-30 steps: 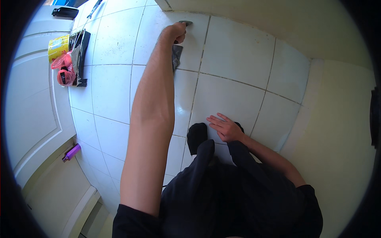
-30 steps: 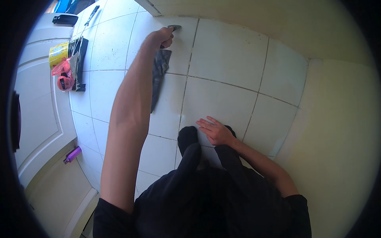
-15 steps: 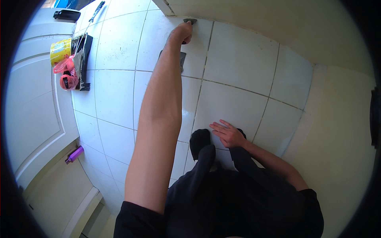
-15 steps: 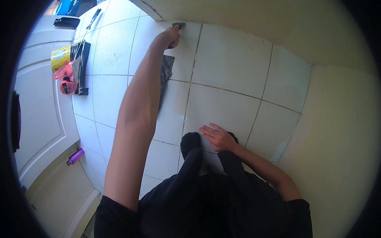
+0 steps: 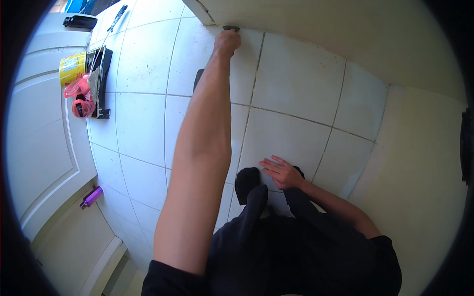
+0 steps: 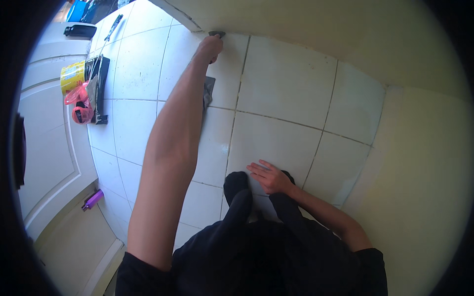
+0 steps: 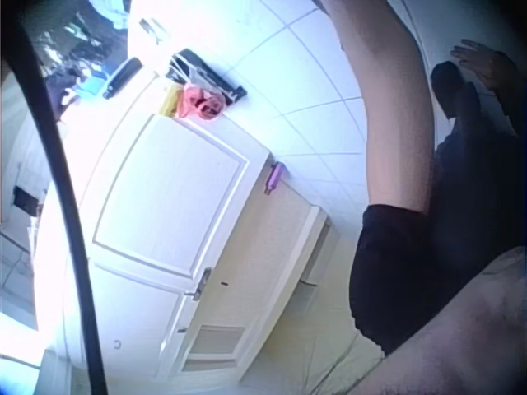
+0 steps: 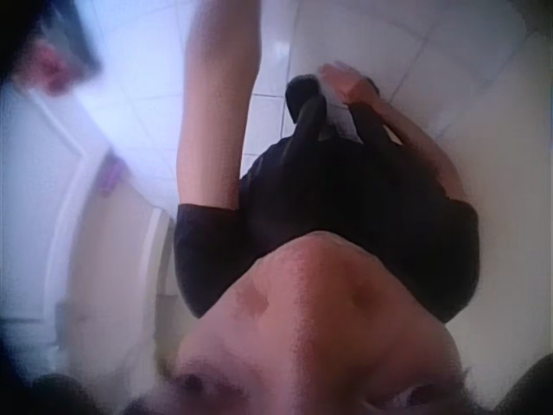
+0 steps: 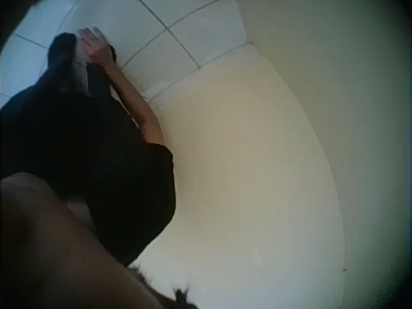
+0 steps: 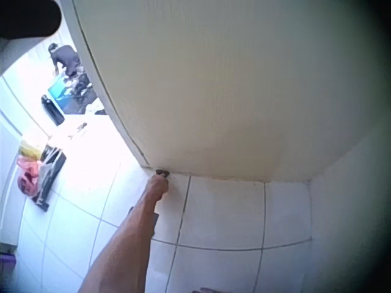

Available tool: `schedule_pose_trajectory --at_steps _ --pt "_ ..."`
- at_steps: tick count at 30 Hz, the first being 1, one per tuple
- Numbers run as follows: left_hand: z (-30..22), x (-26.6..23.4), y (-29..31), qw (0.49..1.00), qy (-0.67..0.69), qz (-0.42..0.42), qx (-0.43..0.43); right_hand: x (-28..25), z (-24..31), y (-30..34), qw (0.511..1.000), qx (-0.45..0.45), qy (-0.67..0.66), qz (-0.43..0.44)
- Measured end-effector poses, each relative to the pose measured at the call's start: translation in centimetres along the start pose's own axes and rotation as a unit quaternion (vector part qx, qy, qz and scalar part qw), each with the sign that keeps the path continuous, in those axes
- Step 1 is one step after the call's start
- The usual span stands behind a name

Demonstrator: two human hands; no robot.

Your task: The person scrapes the grout and surface of floor tiles using a putty knife and wipes the area with a cloth.

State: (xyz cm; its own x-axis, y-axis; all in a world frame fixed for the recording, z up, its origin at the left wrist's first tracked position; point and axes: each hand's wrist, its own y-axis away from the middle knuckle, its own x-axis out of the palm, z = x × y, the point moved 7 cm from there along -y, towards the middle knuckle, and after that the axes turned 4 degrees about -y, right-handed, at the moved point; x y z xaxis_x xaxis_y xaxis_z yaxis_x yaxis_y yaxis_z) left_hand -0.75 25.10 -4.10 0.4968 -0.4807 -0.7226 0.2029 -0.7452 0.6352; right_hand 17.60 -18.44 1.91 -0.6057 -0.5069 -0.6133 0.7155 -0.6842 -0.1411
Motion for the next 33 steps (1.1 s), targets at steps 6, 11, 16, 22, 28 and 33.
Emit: schedule_pose_trajectory --at_steps 6,11,16,22,28,33 --pt "-0.6 0.0 1.9 0.997 0.045 -0.05 0.038 -0.4 -0.7 0.2 1.0 0.005 0.001 -0.003" --pt "4.0 -2.3 -3.5 0.993 -0.105 0.044 0.045 -0.1 0.1 -0.8 1.0 0.002 -0.002 0.008" --pt "8.3 -4.1 -1.5 0.998 -0.007 0.01 0.067 -0.5 0.0 -0.2 1.0 0.021 -0.005 -0.012" --pt "9.1 -2.9 2.0 0.998 -0.04 0.015 0.035 -0.5 0.1 -0.2 1.0 0.005 -0.002 -0.014" --pt "6.8 -2.3 5.7 0.988 -0.108 -0.005 0.111 -0.3 0.5 -0.2 1.0 0.008 -0.008 -0.008" --pt "5.8 -0.2 7.0 0.991 -0.084 0.098 0.011 -0.5 0.3 0.1 1.0 0.013 -0.01 -0.016"
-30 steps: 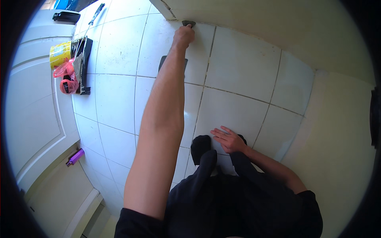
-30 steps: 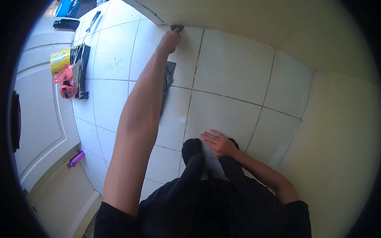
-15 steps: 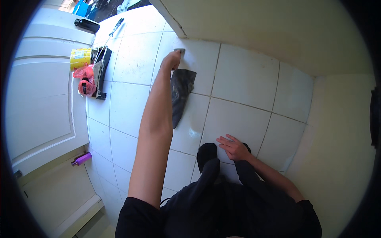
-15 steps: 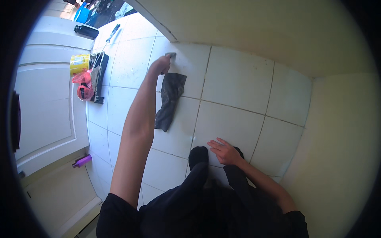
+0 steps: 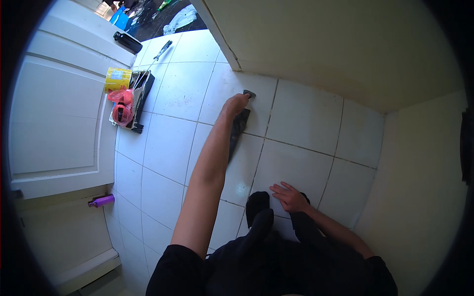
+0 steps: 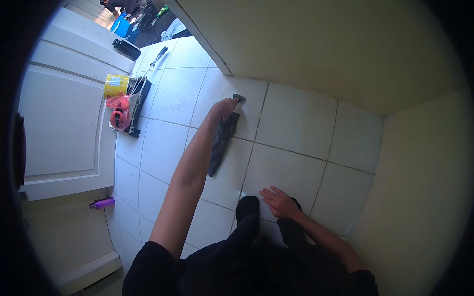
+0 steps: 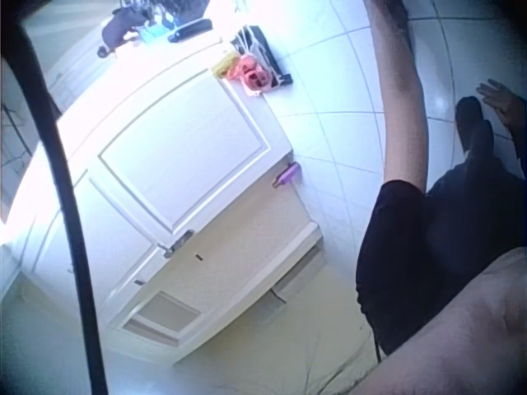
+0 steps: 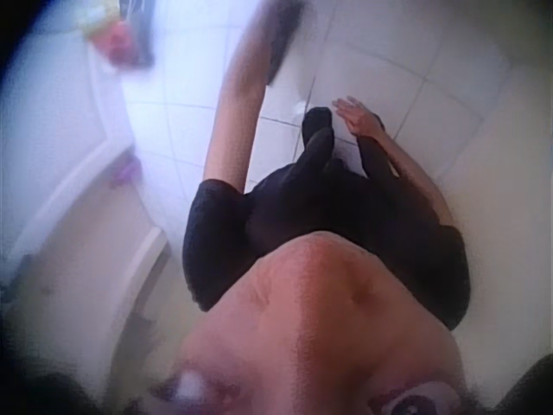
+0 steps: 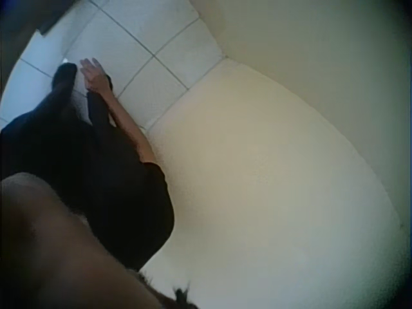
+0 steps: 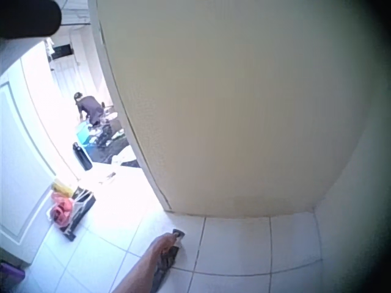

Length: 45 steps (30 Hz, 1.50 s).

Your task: The person scrapes the grout and surface of floor tiles using a putty knife and wipes the area with a cloth.

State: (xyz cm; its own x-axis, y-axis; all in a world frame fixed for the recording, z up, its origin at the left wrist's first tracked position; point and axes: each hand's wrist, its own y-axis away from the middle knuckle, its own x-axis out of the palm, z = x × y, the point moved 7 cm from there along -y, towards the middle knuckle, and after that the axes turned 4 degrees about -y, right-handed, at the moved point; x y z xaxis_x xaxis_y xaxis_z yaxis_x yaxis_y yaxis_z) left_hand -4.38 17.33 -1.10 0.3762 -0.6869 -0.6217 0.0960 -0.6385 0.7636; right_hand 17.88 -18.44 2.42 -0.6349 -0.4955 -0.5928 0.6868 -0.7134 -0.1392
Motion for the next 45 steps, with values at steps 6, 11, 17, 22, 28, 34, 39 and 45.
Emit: schedule_pose_trajectory --at_steps 6,11,17,22,28,34,39,45 --pt "-1.8 2.5 -0.2 0.987 0.046 -0.127 0.089 0.0 0.1 0.0 1.0 0.006 0.003 -0.005" --pt "-0.3 4.2 1.2 0.935 0.161 -0.296 0.116 0.2 0.4 -0.2 1.0 0.001 -0.005 -0.007" --pt "-0.9 6.1 4.7 0.889 0.246 -0.35 0.163 0.1 -0.1 0.2 1.0 0.014 -0.002 -0.006" --pt "-0.3 7.6 6.2 0.879 0.277 -0.323 0.213 0.1 0.2 0.1 1.0 0.009 0.0 -0.01" --pt "-1.5 14.9 10.1 0.875 0.416 -0.037 0.244 -0.1 -0.5 0.7 0.999 0.011 -0.028 -0.03" --pt "-2.9 19.6 17.3 0.814 0.466 -0.017 0.346 -0.5 -5.7 0.4 0.82 0.287 -0.441 -0.226" --pt "-2.9 20.3 20.5 0.791 0.528 0.031 0.308 -0.2 -5.5 0.2 0.73 0.362 -0.562 -0.141" --pt "-1.4 22.2 22.3 0.841 0.441 0.067 0.305 0.0 -4.1 0.2 0.839 0.246 -0.448 -0.189"
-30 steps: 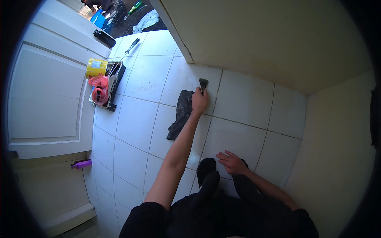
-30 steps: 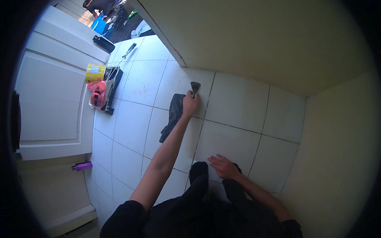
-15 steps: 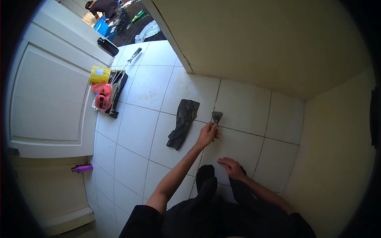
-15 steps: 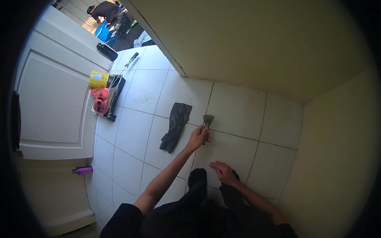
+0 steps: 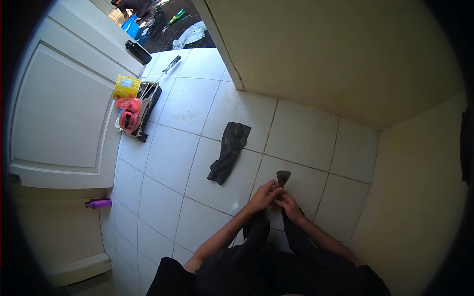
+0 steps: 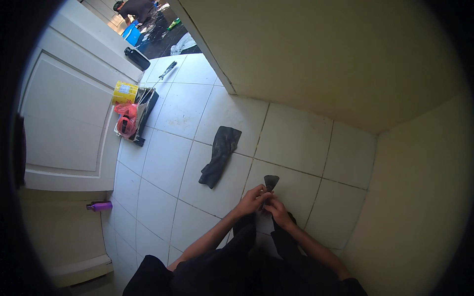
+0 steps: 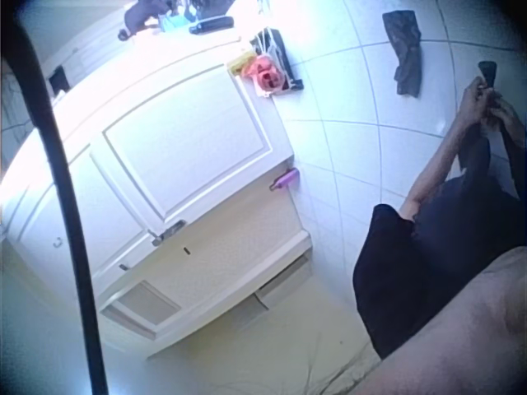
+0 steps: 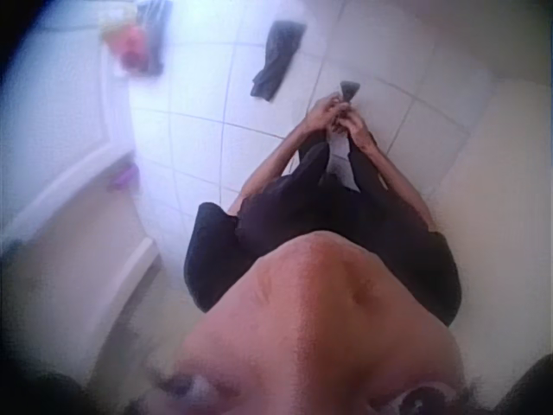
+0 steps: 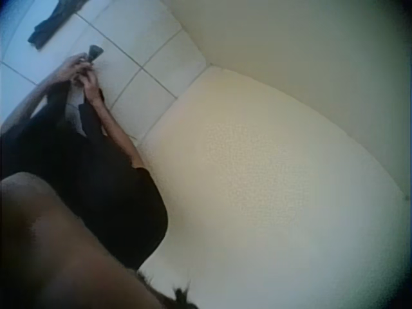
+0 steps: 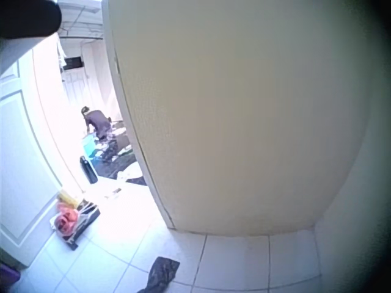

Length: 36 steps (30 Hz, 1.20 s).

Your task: The person scrapes the grout and surface of floor tiles using a putty knife and wipes the area with a cloth.

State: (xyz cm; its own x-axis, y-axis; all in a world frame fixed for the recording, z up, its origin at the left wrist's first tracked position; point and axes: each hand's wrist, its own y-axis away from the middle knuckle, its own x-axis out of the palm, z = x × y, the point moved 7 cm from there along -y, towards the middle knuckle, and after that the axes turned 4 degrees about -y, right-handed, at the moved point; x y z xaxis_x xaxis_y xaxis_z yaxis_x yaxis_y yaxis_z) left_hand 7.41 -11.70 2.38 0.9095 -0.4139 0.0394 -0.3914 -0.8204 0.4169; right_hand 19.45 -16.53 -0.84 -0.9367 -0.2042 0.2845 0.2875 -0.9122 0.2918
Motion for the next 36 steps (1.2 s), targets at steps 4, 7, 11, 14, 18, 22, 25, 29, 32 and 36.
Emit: schedule_pose_trajectory --at_steps 4,7,11,14,18,22,25,29,32,36 --pt "1.6 0.9 2.6 0.998 -0.047 -0.02 0.042 0.3 -2.6 1.6 0.991 0.09 0.096 0.008" --pt "4.3 1.0 4.4 0.99 -0.102 -0.064 0.075 0.5 -1.3 1.7 0.982 0.043 0.18 -0.033" --pt "6.4 1.1 5.4 0.971 -0.215 -0.103 0.016 1.5 -0.5 1.7 0.947 -0.043 0.318 -0.007" --pt "5.7 1.3 4.9 0.962 -0.242 -0.124 0.013 1.3 -0.4 1.5 0.943 -0.074 0.324 -0.024" --pt "5.8 1.3 4.7 0.961 -0.249 -0.118 -0.007 1.2 -0.5 1.5 0.95 -0.048 0.309 -0.027" --pt "5.5 1.3 4.7 0.963 -0.244 -0.112 -0.005 1.3 -0.3 1.4 0.951 -0.047 0.305 -0.028" --pt "5.4 1.1 4.7 0.961 -0.248 -0.121 0.006 1.4 -0.2 1.3 0.952 -0.053 0.301 -0.032" --pt "5.1 1.3 4.6 0.958 -0.262 -0.118 -0.021 1.2 -0.3 1.3 0.951 -0.041 0.306 -0.029" --pt "5.3 1.3 4.6 0.956 -0.265 -0.124 -0.022 1.3 -0.2 1.3 0.952 -0.053 0.298 -0.039" --pt "5.3 1.3 4.5 0.955 -0.266 -0.13 -0.015 1.1 -0.6 1.3 0.95 -0.043 0.306 -0.037"
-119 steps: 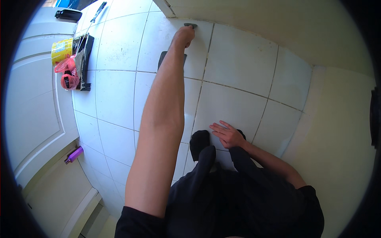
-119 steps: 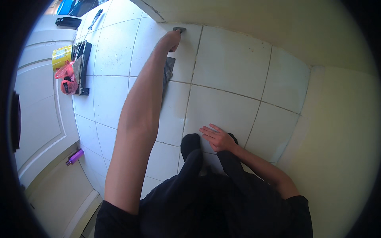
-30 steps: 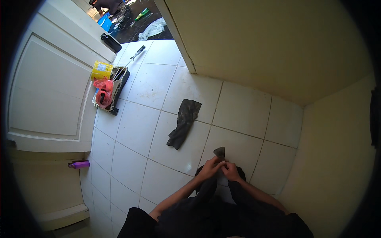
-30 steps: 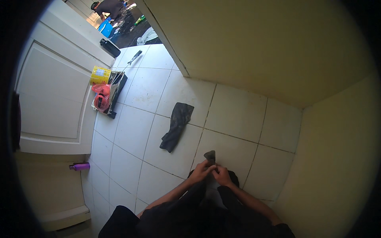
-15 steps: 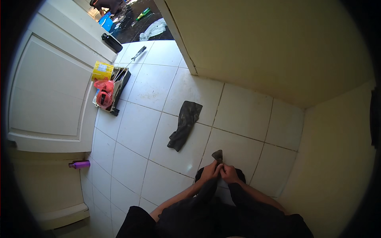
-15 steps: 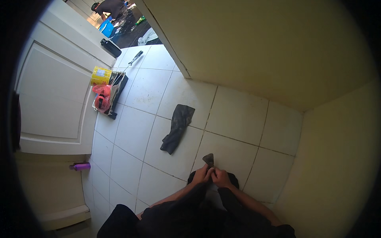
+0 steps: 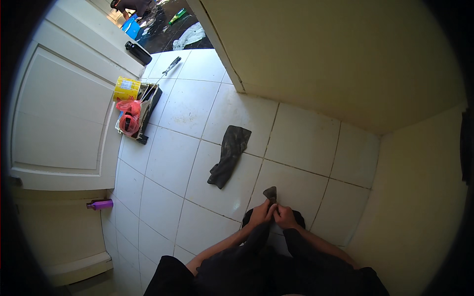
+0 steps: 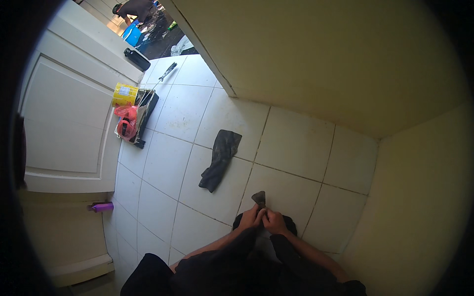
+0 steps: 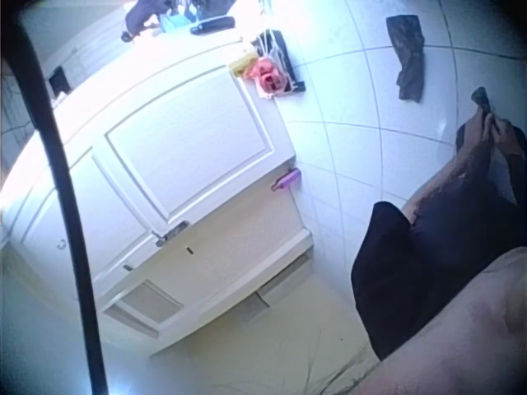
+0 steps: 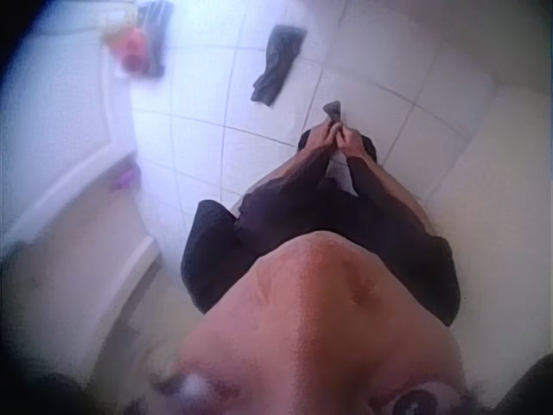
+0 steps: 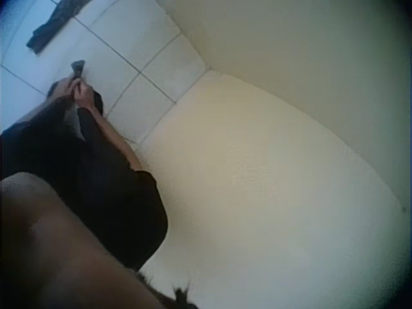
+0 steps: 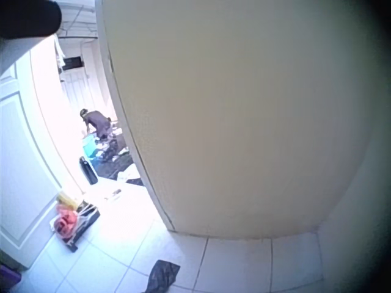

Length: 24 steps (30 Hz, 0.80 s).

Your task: The person scrapes the grout and surface of floor tiles using a putty knife and wipes the area with a cloth.

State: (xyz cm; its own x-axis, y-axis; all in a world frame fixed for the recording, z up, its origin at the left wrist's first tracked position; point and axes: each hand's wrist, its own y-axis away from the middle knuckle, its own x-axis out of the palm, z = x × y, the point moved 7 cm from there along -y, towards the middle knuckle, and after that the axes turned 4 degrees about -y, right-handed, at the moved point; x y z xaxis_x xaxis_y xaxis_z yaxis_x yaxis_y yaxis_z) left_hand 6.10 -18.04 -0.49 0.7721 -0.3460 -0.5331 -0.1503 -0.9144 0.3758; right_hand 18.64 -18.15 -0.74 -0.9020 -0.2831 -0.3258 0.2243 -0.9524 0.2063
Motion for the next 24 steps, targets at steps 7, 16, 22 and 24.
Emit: schedule_pose_trajectory --at_steps 7,16,22,24 --pt "-0.09 -0.07 0.0 1.0 -0.001 -0.012 0.005 0.04 -0.31 0.0 1.0 0.0 0.003 0.002" --pt "0.24 0.12 -0.03 1.0 -0.003 -0.003 -0.008 -0.16 0.43 -0.17 1.0 -0.003 -0.008 0.001" --pt "0.16 0.09 -0.05 1.0 0.002 -0.01 -0.001 0.1 -0.15 -0.1 1.0 -0.008 -0.004 -0.003" --pt "0.09 0.03 -0.03 1.0 0.003 -0.012 0.001 0.08 -0.09 -0.12 1.0 -0.017 -0.004 -0.01"
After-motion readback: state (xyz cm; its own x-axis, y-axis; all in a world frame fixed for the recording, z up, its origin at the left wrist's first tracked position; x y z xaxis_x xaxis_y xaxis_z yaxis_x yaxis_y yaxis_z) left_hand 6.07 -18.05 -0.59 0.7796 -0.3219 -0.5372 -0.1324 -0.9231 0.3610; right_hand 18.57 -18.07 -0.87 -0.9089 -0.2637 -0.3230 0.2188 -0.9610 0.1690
